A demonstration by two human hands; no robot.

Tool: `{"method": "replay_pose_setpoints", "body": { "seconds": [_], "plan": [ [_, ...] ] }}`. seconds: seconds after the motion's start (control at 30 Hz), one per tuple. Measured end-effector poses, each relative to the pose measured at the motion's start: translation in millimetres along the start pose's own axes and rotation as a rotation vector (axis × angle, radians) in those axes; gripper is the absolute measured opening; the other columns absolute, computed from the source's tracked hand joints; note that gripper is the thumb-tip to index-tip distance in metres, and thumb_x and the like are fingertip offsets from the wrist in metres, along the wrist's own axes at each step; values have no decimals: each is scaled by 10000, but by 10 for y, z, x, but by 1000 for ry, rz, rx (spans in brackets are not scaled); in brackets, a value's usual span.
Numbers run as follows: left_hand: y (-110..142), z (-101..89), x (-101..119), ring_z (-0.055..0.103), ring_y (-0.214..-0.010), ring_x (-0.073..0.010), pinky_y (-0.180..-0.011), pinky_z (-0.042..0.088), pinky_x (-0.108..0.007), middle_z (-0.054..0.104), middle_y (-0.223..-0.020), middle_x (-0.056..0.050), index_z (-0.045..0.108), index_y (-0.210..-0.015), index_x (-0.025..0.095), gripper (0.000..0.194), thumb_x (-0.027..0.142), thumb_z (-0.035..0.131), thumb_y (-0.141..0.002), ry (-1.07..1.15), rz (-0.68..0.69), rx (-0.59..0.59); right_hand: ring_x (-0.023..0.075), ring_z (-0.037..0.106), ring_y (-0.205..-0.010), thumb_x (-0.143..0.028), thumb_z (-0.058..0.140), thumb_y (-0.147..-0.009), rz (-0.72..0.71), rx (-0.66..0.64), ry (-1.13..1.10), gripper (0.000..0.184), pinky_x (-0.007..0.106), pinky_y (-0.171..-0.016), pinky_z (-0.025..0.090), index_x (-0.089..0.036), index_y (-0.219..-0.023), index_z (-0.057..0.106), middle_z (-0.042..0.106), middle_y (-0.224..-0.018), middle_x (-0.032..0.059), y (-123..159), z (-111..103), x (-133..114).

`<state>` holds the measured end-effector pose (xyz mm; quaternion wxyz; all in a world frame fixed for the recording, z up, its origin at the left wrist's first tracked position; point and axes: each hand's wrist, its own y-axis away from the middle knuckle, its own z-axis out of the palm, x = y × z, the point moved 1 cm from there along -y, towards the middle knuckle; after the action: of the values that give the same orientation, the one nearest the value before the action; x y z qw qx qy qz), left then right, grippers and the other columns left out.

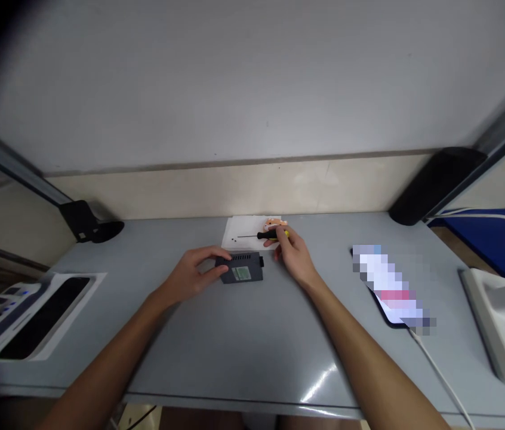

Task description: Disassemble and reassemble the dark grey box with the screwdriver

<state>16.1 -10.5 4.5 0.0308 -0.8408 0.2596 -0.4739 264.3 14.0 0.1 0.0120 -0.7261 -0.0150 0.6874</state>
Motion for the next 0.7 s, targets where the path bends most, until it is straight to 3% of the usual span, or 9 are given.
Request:
{"method": "replay_pose_setpoints", "body": {
  "seconds": [0.33,0.7],
  "plan": [
    [-55,246,-185,752,-907,-219,-795,605,-318,811,-983,-64,785,-1003,204,338,506,668,-908,162,-188,65,136,564,-531,-800,544,-871,11,-65,46,646,333,-631,523,-212,-1082,709,792,-896,61,-4,30,61],
    [-37,348,-116,749,-885,-206,-780,591,-300,815,-948,-21,785,-939,226,259,371,571,-945,8,-195,64,136,546,-541,-687,502,-918,19,17,7,527,312,-570,479,-211,-1001,713,802,-957,81,-22,-18,11]
  ]
}}
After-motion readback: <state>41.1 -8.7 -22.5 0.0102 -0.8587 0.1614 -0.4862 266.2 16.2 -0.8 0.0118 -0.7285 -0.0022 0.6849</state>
